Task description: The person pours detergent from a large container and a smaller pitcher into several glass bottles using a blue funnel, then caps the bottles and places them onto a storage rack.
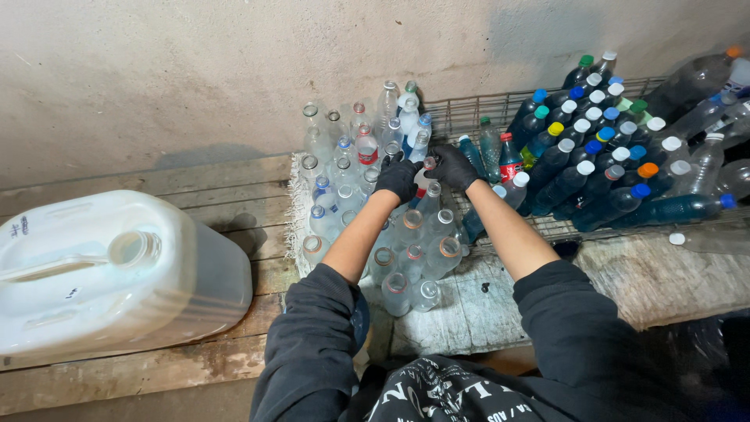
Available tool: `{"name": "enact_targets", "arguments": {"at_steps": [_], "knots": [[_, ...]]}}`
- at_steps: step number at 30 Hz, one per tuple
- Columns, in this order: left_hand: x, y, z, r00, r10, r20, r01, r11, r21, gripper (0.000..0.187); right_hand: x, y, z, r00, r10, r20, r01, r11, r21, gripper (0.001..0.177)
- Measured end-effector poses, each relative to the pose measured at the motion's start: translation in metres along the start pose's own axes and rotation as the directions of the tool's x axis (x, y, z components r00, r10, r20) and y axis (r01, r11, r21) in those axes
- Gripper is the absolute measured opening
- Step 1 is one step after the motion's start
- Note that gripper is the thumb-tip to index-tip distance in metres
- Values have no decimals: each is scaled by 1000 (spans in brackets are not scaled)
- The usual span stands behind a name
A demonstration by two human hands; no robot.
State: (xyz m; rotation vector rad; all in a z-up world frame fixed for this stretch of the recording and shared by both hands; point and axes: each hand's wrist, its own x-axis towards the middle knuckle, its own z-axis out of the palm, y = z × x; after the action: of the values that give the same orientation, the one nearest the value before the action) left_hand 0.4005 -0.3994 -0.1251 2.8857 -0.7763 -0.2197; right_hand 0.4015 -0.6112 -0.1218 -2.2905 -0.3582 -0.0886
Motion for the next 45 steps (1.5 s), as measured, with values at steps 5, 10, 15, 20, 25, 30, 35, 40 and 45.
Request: {"name": "enact_targets", "arguments": {"at_steps": [5,10,15,20,25,30,35,40,45], "knots": [[9,-6,15,1000,7,-9,-7,1000,15,69,-3,-15,-4,1000,11,10,-11,1000,25,53],[13,-8,20,1000,7,-6,-7,1000,7,68,-9,-41,-16,1000,-5,-4,5,999,41,50],[12,-5,17,1000,8,-10,-8,1000,3,67,-26,-77,-37,997,-17,-77,18,1000,11,43],[10,-4,16,999,27,-46,-26,999,24,69,-50,-106,-52,996,75,-49,-77,997,-23,30],[-2,3,-4,998,32,-58,-29,998,58,66,-75,-133,-53,994,90,62,-93,994,61,37],[-21,5,-23,992,68,-102,-62,996,56,64,-79,-115,-40,993,23,118,-8,992,-124,52],[-46,2,-38,989,77,-124,-83,995,-46,64,-78,-109,-56,999,21,40,-12,978,-208,45],[-52,-1,-51,979,92,-180,-122,980,-160,66,-85,-172,-106,996,45,-74,-60,972,-226,47],[-90,18,-110,896,105,-431,-326,816,-478,101,-101,-271,-153,922,-235,-309,229,972,-55,32]]}}
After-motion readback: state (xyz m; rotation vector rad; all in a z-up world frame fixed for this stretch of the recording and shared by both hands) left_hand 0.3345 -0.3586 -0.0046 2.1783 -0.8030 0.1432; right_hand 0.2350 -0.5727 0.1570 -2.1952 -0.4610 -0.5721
